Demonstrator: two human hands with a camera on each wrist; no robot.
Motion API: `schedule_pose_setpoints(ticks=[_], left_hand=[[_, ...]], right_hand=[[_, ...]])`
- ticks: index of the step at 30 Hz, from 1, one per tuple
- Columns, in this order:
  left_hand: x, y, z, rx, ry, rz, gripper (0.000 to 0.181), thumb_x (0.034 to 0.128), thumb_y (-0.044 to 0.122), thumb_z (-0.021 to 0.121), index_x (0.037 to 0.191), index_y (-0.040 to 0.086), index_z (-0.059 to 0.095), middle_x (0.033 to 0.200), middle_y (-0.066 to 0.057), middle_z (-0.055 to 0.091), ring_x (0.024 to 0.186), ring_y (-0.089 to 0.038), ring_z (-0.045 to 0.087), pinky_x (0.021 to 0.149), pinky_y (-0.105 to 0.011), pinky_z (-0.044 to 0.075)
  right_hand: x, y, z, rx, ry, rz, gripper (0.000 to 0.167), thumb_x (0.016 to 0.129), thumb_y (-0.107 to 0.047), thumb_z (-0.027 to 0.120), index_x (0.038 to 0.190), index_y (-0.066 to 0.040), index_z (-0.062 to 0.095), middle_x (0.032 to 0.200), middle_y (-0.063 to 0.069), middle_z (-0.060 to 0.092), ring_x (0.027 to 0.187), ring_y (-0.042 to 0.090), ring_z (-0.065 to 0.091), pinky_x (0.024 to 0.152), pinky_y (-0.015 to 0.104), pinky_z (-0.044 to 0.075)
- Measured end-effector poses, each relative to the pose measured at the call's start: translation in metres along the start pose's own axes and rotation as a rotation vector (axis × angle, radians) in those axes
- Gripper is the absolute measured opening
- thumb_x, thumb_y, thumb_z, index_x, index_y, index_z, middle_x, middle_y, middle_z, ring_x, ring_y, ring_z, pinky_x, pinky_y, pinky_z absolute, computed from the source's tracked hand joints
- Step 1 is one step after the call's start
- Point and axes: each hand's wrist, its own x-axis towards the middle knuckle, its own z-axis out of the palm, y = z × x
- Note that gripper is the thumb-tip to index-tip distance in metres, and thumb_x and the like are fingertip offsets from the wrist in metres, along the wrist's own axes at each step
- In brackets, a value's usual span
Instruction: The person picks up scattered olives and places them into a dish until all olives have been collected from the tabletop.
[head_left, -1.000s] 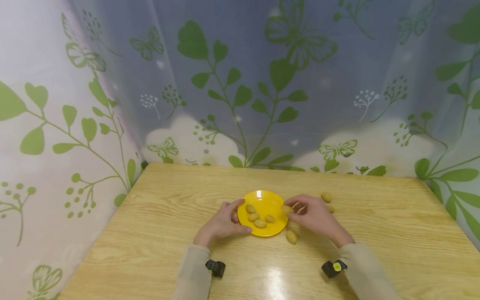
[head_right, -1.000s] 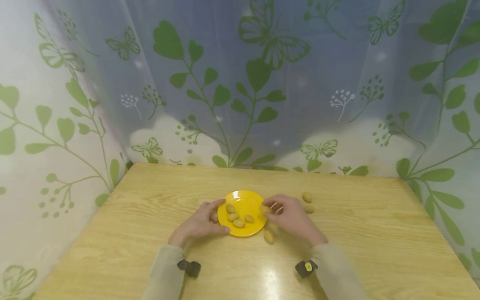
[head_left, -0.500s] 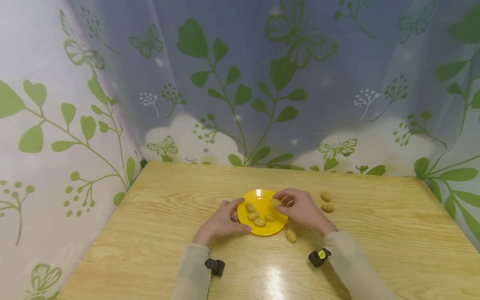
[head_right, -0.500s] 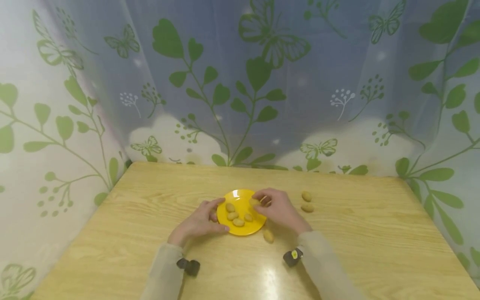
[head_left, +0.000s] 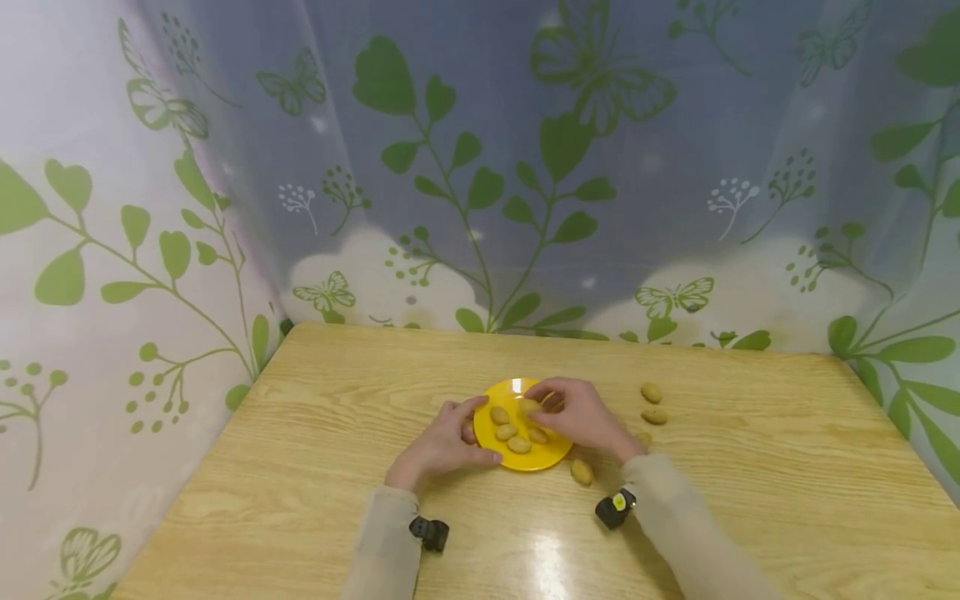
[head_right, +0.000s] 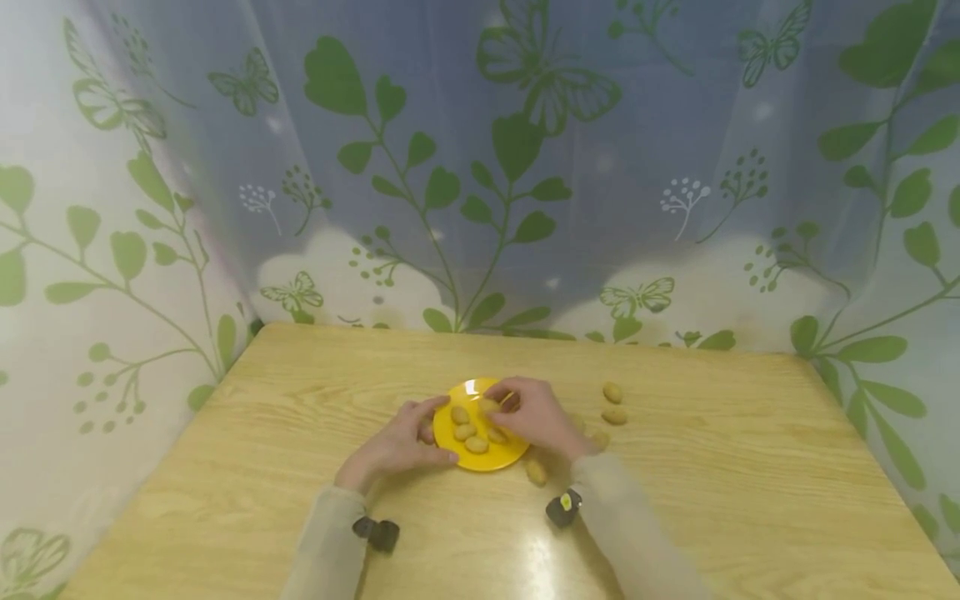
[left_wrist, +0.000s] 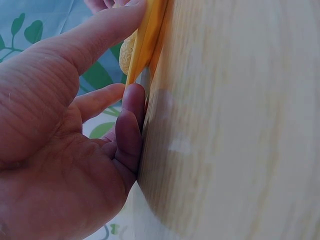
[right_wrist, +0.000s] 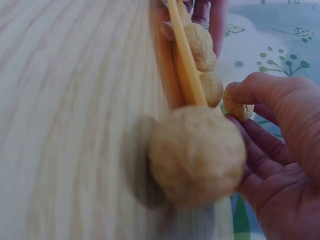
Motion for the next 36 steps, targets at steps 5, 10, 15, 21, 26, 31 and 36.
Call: schedule_pose_setpoints(ticks=[5, 10, 15, 21, 26, 31, 36], left_hand=[[0.0, 0.0, -0.001, -0.006, -0.005, 0.006, 0.094, 0.0812, 0.039, 0.087, 0.159, 0.019, 0.038, 0.115, -0.008, 0.046, 0.089, -0.019, 0.049, 0.077, -0.034, 0.04], [0.0, 0.0, -0.001, -0.004, -0.01, 0.01, 0.093, 0.0817, 0.039, 0.087, 0.159, 0.019, 0.038, 0.116, -0.009, 0.046, 0.088, -0.019, 0.049, 0.077, -0.033, 0.04], [-0.001, 0.0, -0.001, -0.011, -0.01, 0.014, 0.094, 0.0809, 0.038, 0.087, 0.158, 0.018, 0.039, 0.115, -0.008, 0.046, 0.089, -0.019, 0.049, 0.077, -0.034, 0.04], [0.0, -0.001, -0.001, -0.014, -0.01, 0.015, 0.094, 0.0809, 0.038, 0.087, 0.158, 0.019, 0.038, 0.116, -0.008, 0.046, 0.091, -0.019, 0.049, 0.077, -0.034, 0.04], [-0.001, 0.0, -0.001, -0.012, -0.01, 0.014, 0.093, 0.0812, 0.039, 0.087, 0.158, 0.019, 0.038, 0.118, -0.008, 0.046, 0.091, -0.019, 0.049, 0.077, -0.034, 0.04], [-0.002, 0.0, -0.001, -0.011, -0.01, 0.012, 0.093, 0.0815, 0.039, 0.087, 0.158, 0.019, 0.038, 0.118, -0.009, 0.046, 0.091, -0.019, 0.049, 0.077, -0.034, 0.04], [-0.001, 0.0, -0.001, -0.01, -0.009, 0.011, 0.093, 0.0816, 0.039, 0.087, 0.159, 0.02, 0.038, 0.118, -0.008, 0.046, 0.091, -0.02, 0.049, 0.077, -0.034, 0.039]], right_hand=[[0.005, -0.002, 0.006, 0.004, -0.016, 0.001, 0.025, 0.089, -0.017, 0.079, 0.113, -0.014, 0.076, 0.109, 0.003, 0.076, 0.09, 0.014, 0.068, 0.078, 0.028, 0.057], [0.011, -0.002, 0.012, 0.01, -0.025, -0.004, 0.025, 0.089, -0.019, 0.08, 0.113, -0.014, 0.076, 0.108, 0.003, 0.076, 0.089, 0.014, 0.068, 0.078, 0.028, 0.056], [0.015, -0.004, 0.015, 0.024, -0.029, 0.025, 0.023, 0.088, -0.02, 0.08, 0.11, -0.015, 0.076, 0.106, 0.002, 0.076, 0.09, 0.014, 0.068, 0.078, 0.029, 0.056], [0.019, -0.006, 0.017, 0.019, -0.036, 0.064, 0.021, 0.089, -0.02, 0.079, 0.11, -0.016, 0.077, 0.105, 0.002, 0.074, 0.089, 0.014, 0.067, 0.076, 0.029, 0.056], [0.022, -0.005, 0.018, 0.019, -0.042, 0.067, 0.022, 0.089, -0.02, 0.079, 0.111, -0.016, 0.077, 0.107, 0.002, 0.074, 0.088, 0.014, 0.066, 0.077, 0.029, 0.055], [0.024, -0.005, 0.019, 0.022, -0.043, 0.059, 0.022, 0.088, -0.018, 0.08, 0.11, -0.015, 0.077, 0.106, 0.002, 0.075, 0.088, 0.012, 0.067, 0.077, 0.027, 0.055], [0.023, -0.007, 0.018, 0.037, -0.042, 0.046, 0.023, 0.088, -0.016, 0.08, 0.111, -0.012, 0.076, 0.111, 0.004, 0.076, 0.089, 0.014, 0.069, 0.08, 0.03, 0.056]])
